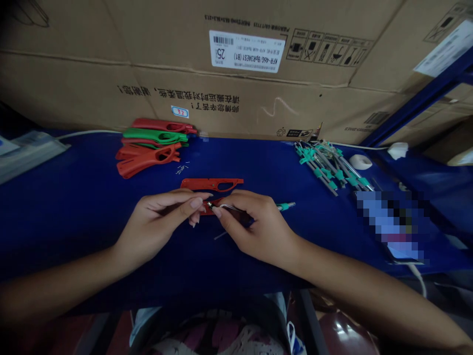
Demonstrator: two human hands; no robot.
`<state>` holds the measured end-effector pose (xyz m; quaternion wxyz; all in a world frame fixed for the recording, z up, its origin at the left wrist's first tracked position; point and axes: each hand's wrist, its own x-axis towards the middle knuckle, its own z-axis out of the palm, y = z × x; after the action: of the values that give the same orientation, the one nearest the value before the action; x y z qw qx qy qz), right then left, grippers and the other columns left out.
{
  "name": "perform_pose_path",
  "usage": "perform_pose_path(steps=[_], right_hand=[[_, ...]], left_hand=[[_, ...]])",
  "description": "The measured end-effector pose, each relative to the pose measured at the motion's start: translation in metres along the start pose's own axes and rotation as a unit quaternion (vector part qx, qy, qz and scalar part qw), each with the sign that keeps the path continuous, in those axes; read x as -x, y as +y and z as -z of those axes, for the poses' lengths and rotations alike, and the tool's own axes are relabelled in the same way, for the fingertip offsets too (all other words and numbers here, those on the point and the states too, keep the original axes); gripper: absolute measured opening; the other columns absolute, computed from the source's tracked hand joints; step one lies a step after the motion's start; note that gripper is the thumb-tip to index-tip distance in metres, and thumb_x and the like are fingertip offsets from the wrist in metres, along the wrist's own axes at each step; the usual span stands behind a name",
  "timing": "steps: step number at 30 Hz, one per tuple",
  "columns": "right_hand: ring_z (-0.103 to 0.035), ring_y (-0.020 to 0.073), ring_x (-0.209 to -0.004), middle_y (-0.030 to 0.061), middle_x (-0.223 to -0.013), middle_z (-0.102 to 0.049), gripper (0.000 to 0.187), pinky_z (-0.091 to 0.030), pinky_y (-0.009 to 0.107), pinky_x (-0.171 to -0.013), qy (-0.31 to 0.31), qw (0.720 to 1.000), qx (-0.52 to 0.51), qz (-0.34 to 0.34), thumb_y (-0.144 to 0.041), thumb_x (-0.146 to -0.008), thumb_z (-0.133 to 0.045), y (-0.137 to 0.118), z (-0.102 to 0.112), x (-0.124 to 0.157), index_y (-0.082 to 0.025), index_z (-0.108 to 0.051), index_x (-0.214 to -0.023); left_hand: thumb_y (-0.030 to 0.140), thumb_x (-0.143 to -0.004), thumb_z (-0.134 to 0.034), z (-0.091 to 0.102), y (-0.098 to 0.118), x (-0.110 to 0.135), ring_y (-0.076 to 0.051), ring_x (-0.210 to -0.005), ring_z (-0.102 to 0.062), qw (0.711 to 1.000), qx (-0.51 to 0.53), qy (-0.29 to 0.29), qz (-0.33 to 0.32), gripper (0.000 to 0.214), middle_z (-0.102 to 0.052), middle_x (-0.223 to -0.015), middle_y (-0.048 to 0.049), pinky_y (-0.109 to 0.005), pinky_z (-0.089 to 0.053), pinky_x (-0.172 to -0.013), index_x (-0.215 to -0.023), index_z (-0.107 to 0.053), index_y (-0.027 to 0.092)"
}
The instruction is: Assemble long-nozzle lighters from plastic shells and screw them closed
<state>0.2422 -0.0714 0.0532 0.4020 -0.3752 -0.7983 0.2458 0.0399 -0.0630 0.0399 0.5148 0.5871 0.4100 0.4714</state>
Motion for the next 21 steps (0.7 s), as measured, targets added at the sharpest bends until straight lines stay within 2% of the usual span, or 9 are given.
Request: perform_pose_path(steps=[4,8,21], right_hand=[[-0.05,0.008,-0.056,-0.0002,-0.068,-0.061,0.016,-0.038,0.021,-0.049,0.001,1.0,-0.016,-0.016,-0.02,-0.095,-0.061,0.0017,0.001,0.0,-0.016,-0.069,-0.082],[-0.049,0.0078,-0.056,-0.0004,-0.068,-0.06,0.016,-0.037,0.022,-0.05,-0.003,1.0,-0.016,-0.015,-0.021,-0.094,-0.061,0.0034,0.0012,0.0004,-0.015,-0.069,-0.08],[-0.047,0.0059,-0.057,-0.0018,-0.068,-0.058,0.011,-0.037,0.019,-0.051,-0.013,1.0,-0.02,0.014,-0.014,-0.092,-0.062,0.0022,0.001,-0.001,-0.013,-0.069,-0.083]], left_hand=[[0.021,-0.085,-0.076,-0.0004,-0.0018,-0.0007,-0.01,-0.063,-0.069,0.999,0.038,-0.006,0.016,0.017,-0.078,-0.078,-0.0011,-0.019,-0.06,-0.067,-0.101,-0.081,0.02],[0.017,-0.082,-0.079,-0.001,-0.002,-0.0005,-0.009,-0.067,-0.072,0.996,0.08,-0.018,0.025,0.015,-0.08,-0.081,0.0008,-0.015,-0.061,-0.07,-0.095,-0.081,0.023],[0.015,-0.086,-0.074,-0.0008,0.0002,-0.0006,-0.008,-0.07,-0.074,0.998,0.058,-0.02,0.024,0.016,-0.08,-0.081,0.0007,-0.013,-0.061,-0.072,-0.098,-0.081,0.022]])
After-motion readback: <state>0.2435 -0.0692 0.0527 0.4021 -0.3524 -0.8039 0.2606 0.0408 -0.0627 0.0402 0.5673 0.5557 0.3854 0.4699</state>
